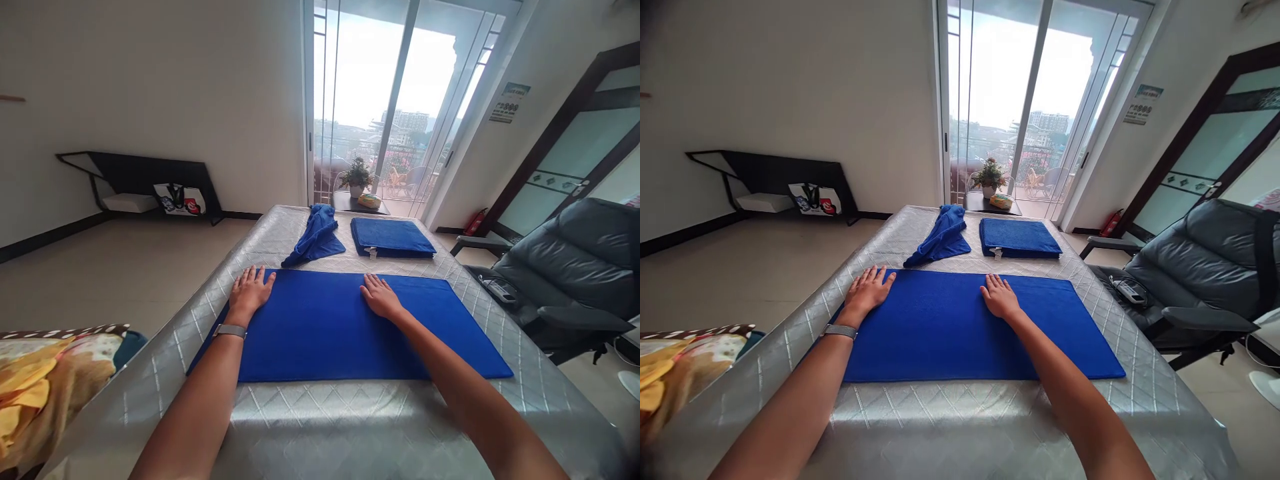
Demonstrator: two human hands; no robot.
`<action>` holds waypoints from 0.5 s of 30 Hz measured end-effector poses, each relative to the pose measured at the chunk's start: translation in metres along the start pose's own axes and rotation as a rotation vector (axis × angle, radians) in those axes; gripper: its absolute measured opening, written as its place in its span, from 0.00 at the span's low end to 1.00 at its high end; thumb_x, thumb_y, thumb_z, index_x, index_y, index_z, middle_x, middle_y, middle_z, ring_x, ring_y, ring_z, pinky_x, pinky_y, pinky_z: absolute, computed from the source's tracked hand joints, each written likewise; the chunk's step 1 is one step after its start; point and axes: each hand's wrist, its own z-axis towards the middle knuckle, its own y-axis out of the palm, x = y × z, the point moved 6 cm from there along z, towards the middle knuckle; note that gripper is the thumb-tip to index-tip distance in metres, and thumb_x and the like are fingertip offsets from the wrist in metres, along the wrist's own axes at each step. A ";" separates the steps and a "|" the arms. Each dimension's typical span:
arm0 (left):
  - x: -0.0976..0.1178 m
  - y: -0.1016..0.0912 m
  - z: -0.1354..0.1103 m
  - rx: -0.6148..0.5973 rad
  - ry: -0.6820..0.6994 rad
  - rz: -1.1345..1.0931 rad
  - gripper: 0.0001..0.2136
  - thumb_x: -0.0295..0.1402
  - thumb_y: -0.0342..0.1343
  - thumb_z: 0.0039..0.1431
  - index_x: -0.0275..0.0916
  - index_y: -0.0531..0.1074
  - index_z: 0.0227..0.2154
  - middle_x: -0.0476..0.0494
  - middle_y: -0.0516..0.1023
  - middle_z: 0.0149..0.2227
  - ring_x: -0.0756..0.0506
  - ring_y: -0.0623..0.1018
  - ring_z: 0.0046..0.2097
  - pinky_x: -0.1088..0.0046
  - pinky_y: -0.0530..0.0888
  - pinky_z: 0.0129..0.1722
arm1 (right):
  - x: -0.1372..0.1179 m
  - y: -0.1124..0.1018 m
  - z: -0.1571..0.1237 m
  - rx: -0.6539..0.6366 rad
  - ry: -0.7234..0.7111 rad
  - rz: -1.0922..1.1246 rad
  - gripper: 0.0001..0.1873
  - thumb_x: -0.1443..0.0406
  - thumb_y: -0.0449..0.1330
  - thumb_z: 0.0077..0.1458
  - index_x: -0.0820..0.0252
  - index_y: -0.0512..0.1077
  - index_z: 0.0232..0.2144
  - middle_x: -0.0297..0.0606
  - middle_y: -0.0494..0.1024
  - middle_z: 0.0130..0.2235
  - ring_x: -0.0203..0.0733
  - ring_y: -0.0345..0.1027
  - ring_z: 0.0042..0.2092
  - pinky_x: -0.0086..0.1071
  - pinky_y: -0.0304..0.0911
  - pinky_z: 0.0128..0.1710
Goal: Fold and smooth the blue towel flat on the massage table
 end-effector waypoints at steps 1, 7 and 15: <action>0.000 0.000 0.000 -0.008 -0.002 -0.003 0.33 0.50 0.35 0.71 0.35 0.55 0.71 0.35 0.52 0.73 0.37 0.53 0.73 0.55 0.49 0.71 | 0.017 -0.001 -0.002 0.005 0.024 -0.009 0.36 0.51 0.32 0.72 0.64 0.47 0.73 0.42 0.46 0.75 0.42 0.33 0.75 0.42 0.32 0.72; 0.000 0.000 0.000 -0.009 0.001 0.008 0.32 0.48 0.36 0.71 0.34 0.56 0.71 0.34 0.53 0.73 0.37 0.53 0.73 0.54 0.50 0.71 | 0.161 -0.017 -0.040 0.022 0.276 -0.083 0.36 0.54 0.34 0.72 0.68 0.47 0.73 0.45 0.46 0.74 0.44 0.35 0.75 0.42 0.35 0.72; -0.003 -0.002 0.001 -0.055 0.025 -0.016 0.33 0.48 0.35 0.72 0.31 0.54 0.71 0.31 0.50 0.73 0.34 0.51 0.74 0.50 0.49 0.70 | 0.250 -0.021 -0.058 0.061 0.374 -0.039 0.36 0.56 0.35 0.71 0.72 0.47 0.73 0.47 0.46 0.74 0.44 0.37 0.74 0.41 0.37 0.73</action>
